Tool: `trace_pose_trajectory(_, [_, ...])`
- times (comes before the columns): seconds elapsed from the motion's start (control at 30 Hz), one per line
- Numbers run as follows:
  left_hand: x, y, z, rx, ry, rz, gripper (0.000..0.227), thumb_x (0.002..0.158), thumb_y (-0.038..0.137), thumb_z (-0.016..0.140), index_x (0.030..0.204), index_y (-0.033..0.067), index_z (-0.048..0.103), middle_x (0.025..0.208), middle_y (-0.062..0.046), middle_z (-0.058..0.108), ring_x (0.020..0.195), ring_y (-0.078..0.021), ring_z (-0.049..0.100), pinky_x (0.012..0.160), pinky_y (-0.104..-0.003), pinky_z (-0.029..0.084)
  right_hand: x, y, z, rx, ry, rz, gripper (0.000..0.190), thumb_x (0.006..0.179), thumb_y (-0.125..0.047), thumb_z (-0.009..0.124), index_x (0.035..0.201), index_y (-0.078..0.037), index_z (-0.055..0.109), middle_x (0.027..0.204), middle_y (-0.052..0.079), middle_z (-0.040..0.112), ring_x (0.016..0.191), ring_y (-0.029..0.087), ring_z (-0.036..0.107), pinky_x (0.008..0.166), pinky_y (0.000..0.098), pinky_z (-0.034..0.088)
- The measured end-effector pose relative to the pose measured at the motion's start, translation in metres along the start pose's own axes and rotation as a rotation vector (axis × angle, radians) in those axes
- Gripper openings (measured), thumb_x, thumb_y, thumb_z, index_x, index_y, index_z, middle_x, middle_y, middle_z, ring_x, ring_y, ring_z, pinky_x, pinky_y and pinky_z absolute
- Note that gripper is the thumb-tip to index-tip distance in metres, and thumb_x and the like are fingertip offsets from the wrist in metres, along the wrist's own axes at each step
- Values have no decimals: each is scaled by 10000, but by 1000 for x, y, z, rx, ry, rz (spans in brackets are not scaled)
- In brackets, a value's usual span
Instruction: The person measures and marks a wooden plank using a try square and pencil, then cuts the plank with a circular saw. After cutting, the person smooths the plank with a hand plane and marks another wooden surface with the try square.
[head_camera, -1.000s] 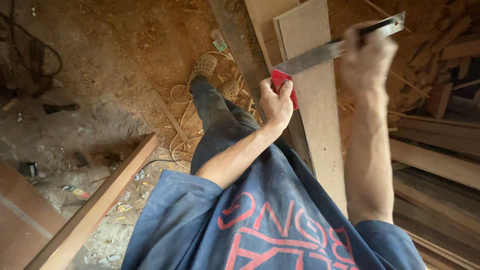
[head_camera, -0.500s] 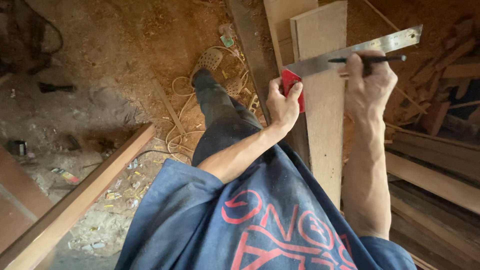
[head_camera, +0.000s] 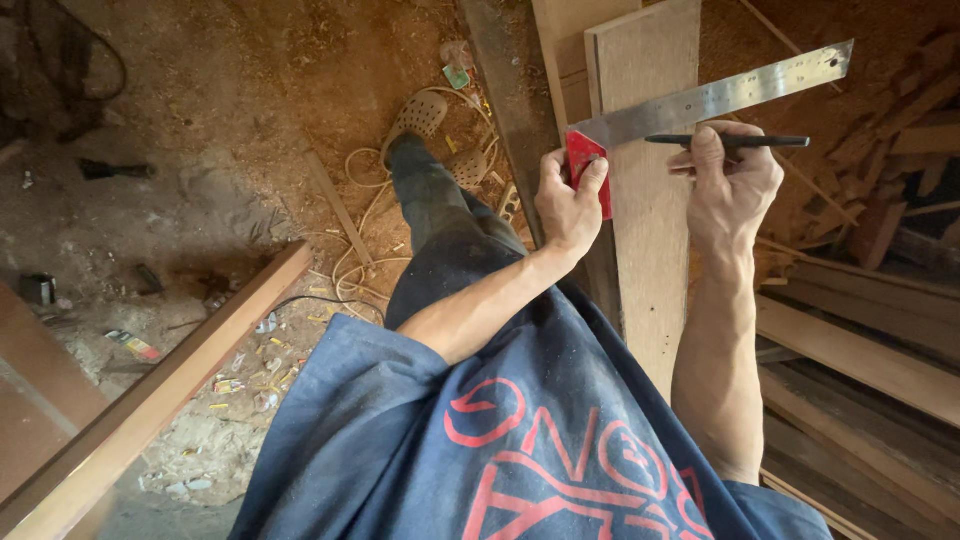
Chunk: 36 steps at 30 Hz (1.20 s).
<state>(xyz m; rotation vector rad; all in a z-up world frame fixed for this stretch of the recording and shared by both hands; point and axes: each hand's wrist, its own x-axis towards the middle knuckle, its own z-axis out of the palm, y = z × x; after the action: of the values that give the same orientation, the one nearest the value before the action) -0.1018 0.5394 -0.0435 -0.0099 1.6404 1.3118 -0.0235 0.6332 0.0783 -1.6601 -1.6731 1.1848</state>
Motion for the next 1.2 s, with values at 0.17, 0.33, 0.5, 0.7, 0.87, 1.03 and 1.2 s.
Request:
trace_pose_trajectory(0.17, [0,-3,-1,-21,-14,9,412,913,248,775,1204,15,600,1033,-104,749,918,-182,714,858,-331,575,-3,4,1,-6,6,4,218,1147,-145,670,1141,69,633,914,131,709,792,177,735,729,303,625])
trace_pose_trajectory(0.33, [1,1,-6,-18,-52,-9,403,928,254,753,1208,16,587,1044,-98,743,921,-174,709,844,-323,573,-5,9,2,-16,-6,-12,204,1152,-159,638,1143,45,632,957,147,728,821,207,753,724,320,655])
trace_pose_trajectory(0.5, [-13,31,-9,-146,-128,-11,427,981,242,731,1244,-3,502,978,-176,702,853,-230,664,784,-370,545,-17,-1,16,87,-66,132,266,1136,-255,510,1142,-20,632,1094,152,749,969,220,754,887,340,649])
trace_pose_trajectory(0.7, [-35,93,-22,-40,-337,813,485,930,73,743,1330,86,469,1437,-141,546,1212,-287,606,1045,-371,519,-38,-14,11,168,-207,-198,429,996,-135,797,840,-59,405,1222,146,664,955,113,544,778,253,481])
trace_pose_trajectory(0.87, [-48,119,-10,107,-465,1008,560,757,-28,766,1267,77,560,1410,-161,554,1318,-364,570,1157,-419,458,-37,-9,-15,219,-51,-120,470,1021,-26,794,854,-109,363,901,-2,509,791,56,435,677,198,394])
trace_pose_trajectory(1.03, [-60,97,12,141,-724,1070,441,875,-29,770,1254,106,591,1395,-66,578,1332,-285,590,1139,-359,479,-20,11,-43,490,225,-81,414,1026,105,633,823,-125,354,775,-63,387,722,77,480,682,236,472])
trace_pose_trajectory(1.2, [-53,50,30,364,-523,1209,470,909,-2,776,1294,156,559,1428,-34,559,1347,-260,551,1160,-367,442,5,49,-75,605,342,-91,405,975,112,600,776,-154,367,716,-87,378,627,63,397,710,338,601])
